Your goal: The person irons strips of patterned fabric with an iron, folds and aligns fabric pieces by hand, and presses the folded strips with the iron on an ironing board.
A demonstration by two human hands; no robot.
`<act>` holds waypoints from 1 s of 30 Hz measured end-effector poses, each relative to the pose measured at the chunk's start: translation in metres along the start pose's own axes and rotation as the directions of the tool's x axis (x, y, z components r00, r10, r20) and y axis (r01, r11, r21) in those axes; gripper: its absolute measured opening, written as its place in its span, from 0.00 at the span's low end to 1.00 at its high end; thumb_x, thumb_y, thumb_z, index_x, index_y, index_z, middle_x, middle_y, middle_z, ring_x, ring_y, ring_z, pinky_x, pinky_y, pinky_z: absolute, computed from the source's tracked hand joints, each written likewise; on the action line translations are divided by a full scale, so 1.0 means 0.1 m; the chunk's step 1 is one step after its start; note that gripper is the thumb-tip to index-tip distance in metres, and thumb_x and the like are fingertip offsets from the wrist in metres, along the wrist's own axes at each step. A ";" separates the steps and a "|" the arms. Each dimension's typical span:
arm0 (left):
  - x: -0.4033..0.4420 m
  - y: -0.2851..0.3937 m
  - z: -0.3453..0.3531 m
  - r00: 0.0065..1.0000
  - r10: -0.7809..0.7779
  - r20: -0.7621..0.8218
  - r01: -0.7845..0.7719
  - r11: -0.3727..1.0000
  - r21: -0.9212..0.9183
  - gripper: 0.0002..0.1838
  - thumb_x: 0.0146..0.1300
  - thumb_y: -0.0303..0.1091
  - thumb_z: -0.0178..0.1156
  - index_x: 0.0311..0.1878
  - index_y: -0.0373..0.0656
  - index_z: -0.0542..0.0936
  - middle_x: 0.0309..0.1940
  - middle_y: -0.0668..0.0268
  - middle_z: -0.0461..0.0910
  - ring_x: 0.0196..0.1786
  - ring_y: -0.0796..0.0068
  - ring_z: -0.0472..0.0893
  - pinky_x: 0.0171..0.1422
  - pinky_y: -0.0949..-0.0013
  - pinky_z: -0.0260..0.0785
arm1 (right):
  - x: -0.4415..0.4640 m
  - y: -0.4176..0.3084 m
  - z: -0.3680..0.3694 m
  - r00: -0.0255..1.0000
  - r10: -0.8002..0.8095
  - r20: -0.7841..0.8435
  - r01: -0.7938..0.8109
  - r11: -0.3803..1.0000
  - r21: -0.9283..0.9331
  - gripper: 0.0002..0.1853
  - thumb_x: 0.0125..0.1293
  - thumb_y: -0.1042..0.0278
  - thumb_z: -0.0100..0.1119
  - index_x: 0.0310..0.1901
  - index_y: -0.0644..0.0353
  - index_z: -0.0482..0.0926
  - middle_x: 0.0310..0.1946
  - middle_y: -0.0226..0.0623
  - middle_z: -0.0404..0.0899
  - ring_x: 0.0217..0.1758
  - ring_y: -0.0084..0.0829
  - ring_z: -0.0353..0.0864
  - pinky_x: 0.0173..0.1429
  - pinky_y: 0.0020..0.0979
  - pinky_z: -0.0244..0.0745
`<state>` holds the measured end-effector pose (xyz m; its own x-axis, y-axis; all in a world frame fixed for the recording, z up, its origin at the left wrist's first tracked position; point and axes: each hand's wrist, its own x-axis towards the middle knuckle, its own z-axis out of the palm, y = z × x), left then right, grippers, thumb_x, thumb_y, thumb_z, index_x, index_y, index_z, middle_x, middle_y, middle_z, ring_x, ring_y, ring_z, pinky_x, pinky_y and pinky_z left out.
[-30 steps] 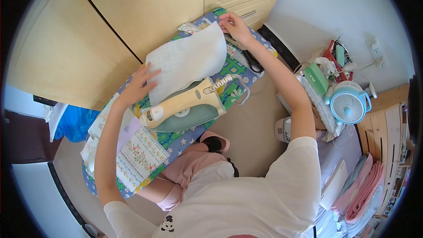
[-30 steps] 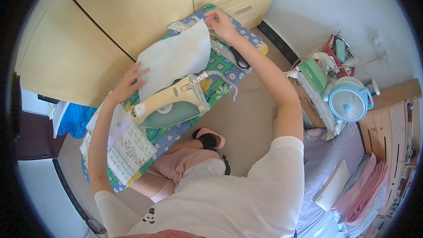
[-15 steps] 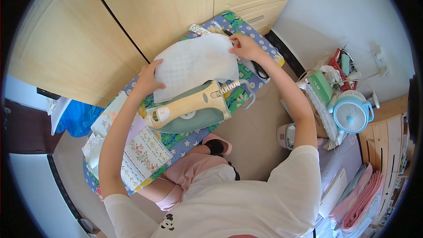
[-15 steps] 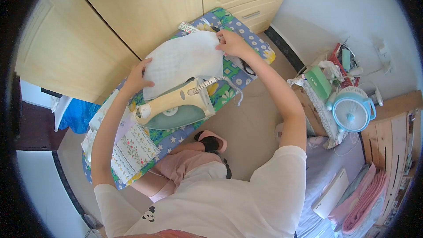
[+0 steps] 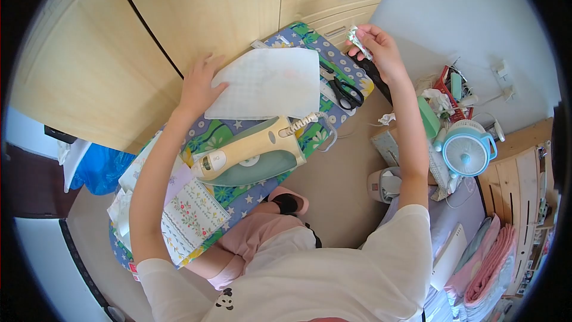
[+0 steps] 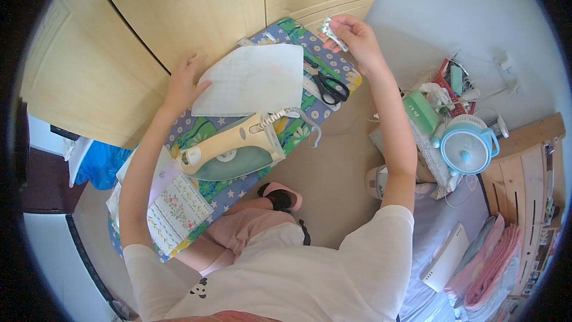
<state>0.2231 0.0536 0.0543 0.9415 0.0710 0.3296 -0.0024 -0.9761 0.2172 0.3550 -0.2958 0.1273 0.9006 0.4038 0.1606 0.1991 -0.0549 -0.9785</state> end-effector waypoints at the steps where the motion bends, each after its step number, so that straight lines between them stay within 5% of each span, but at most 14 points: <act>1: 0.06 0.06 -0.09 0.991 0.116 -0.061 -0.125 0.977 -0.175 0.36 0.47 0.34 0.69 0.62 0.48 0.69 0.58 0.54 0.67 0.60 0.53 0.68 0.65 0.60 0.60 | -0.05 -0.09 0.06 0.997 0.000 0.082 -0.004 0.999 0.052 0.10 0.69 0.64 0.52 0.46 0.61 0.74 0.31 0.32 0.80 0.28 0.19 0.78 0.30 0.19 0.71; 2: 0.09 0.13 -0.20 0.967 0.213 -0.139 -0.248 0.910 -0.333 0.34 0.50 0.37 0.68 0.62 0.48 0.69 0.58 0.55 0.68 0.61 0.53 0.67 0.65 0.59 0.61 | -0.10 -0.17 0.13 0.986 -0.004 0.167 -0.014 0.994 0.106 0.11 0.69 0.64 0.52 0.46 0.61 0.73 0.30 0.32 0.80 0.28 0.19 0.77 0.29 0.18 0.70; 7: -0.01 0.81 -0.84 0.858 0.425 -0.288 -0.504 0.805 -0.313 0.36 0.52 0.41 0.67 0.64 0.45 0.66 0.59 0.54 0.68 0.62 0.56 0.66 0.64 0.58 0.61 | -0.25 -0.56 0.58 0.870 0.046 0.490 -0.151 0.973 0.177 0.12 0.67 0.66 0.55 0.49 0.61 0.74 0.29 0.37 0.80 0.26 0.22 0.78 0.28 0.21 0.70; 9: -0.12 0.93 -0.87 0.877 0.404 -0.259 -0.480 0.744 -0.464 0.34 0.55 0.41 0.65 0.64 0.44 0.66 0.58 0.56 0.69 0.60 0.58 0.68 0.63 0.60 0.62 | -0.30 -0.67 0.79 0.771 0.008 0.637 -0.179 0.963 0.203 0.14 0.66 0.65 0.55 0.51 0.59 0.74 0.28 0.35 0.80 0.25 0.21 0.77 0.26 0.21 0.69; 11: -0.23 0.96 -0.91 0.891 0.390 -0.234 -0.447 0.662 -0.601 0.32 0.58 0.40 0.63 0.64 0.43 0.65 0.56 0.59 0.71 0.59 0.60 0.70 0.61 0.62 0.63 | -0.34 -0.72 0.97 0.749 -0.020 0.662 -0.183 0.954 0.236 0.15 0.66 0.65 0.55 0.52 0.59 0.74 0.27 0.34 0.79 0.24 0.21 0.77 0.26 0.21 0.69; 13: -0.34 0.94 -0.96 0.946 0.311 0.094 -0.029 0.369 -0.929 0.26 0.66 0.40 0.55 0.65 0.42 0.65 0.46 0.66 0.73 0.46 0.72 0.73 0.53 0.70 0.66 | -0.38 -0.78 1.09 0.709 -0.032 0.704 -0.253 0.921 0.296 0.14 0.66 0.65 0.56 0.51 0.60 0.75 0.29 0.35 0.80 0.25 0.21 0.77 0.27 0.21 0.70; 17: -0.54 0.83 -1.24 0.935 0.266 0.233 0.135 0.342 -0.930 0.17 0.72 0.41 0.44 0.55 0.39 0.70 0.35 0.71 0.71 0.33 0.82 0.70 0.40 0.77 0.64 | -0.43 -0.91 1.28 0.715 -0.045 0.698 -0.267 0.905 0.332 0.17 0.66 0.59 0.56 0.51 0.62 0.75 0.28 0.35 0.77 0.24 0.24 0.76 0.24 0.21 0.69; 20: -0.66 0.69 -1.39 0.909 0.268 0.319 0.210 0.367 -0.906 0.18 0.73 0.46 0.41 0.43 0.41 0.72 0.26 0.74 0.64 0.24 0.85 0.59 0.29 0.79 0.54 | -0.44 -0.90 1.37 0.688 -0.195 0.699 -0.094 0.931 0.352 0.19 0.67 0.56 0.55 0.51 0.63 0.75 0.30 0.35 0.77 0.27 0.25 0.77 0.25 0.21 0.70; 22: -0.72 0.58 -1.47 0.867 0.249 0.432 0.302 0.428 -0.852 0.19 0.72 0.49 0.43 0.37 0.44 0.74 0.27 0.75 0.68 0.25 0.87 0.62 0.29 0.80 0.56 | -0.50 -1.00 1.44 0.752 -0.118 0.649 0.001 0.984 0.177 0.20 0.65 0.53 0.55 0.47 0.64 0.77 0.35 0.35 0.80 0.32 0.22 0.78 0.30 0.21 0.71; 26: -0.89 0.57 -1.62 0.893 0.236 0.383 0.268 0.405 -0.874 0.24 0.73 0.53 0.37 0.34 0.43 0.73 0.21 0.76 0.61 0.23 0.86 0.57 0.27 0.80 0.51 | -0.44 -1.02 1.51 0.739 -0.046 0.672 -0.022 0.995 0.093 0.16 0.63 0.57 0.59 0.45 0.61 0.79 0.36 0.33 0.80 0.34 0.21 0.78 0.32 0.22 0.72; 28: -0.96 0.54 -1.61 0.912 0.201 0.359 0.247 0.430 -0.869 0.25 0.73 0.53 0.38 0.34 0.42 0.73 0.20 0.76 0.60 0.22 0.86 0.56 0.27 0.79 0.51 | -0.51 -1.04 1.62 0.778 -0.221 0.587 0.311 0.949 -0.054 0.12 0.62 0.64 0.61 0.45 0.59 0.79 0.35 0.30 0.81 0.35 0.21 0.79 0.34 0.24 0.73; 29: -0.98 0.50 -1.63 0.914 0.195 0.356 0.247 0.429 -0.869 0.25 0.73 0.53 0.38 0.34 0.42 0.73 0.20 0.76 0.60 0.22 0.86 0.56 0.27 0.79 0.51 | -0.53 -1.06 1.67 0.774 -0.223 0.593 0.313 0.948 -0.053 0.12 0.62 0.64 0.61 0.45 0.59 0.79 0.35 0.30 0.81 0.35 0.21 0.79 0.34 0.24 0.73; 30: -0.99 0.45 -1.66 0.890 0.229 0.395 0.258 0.461 -0.849 0.24 0.73 0.53 0.38 0.36 0.42 0.74 0.22 0.75 0.64 0.22 0.86 0.58 0.27 0.80 0.52 | -0.55 -1.07 1.70 0.695 -0.371 0.616 0.498 0.866 -0.041 0.13 0.60 0.70 0.62 0.46 0.60 0.78 0.37 0.31 0.81 0.38 0.23 0.80 0.38 0.26 0.74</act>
<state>0.0737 0.0362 0.1835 0.9703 -0.2413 -0.0195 -0.0445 -0.2570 0.9654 0.2186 -0.1564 0.2009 0.3140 0.8638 0.3941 0.6370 0.1162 -0.7621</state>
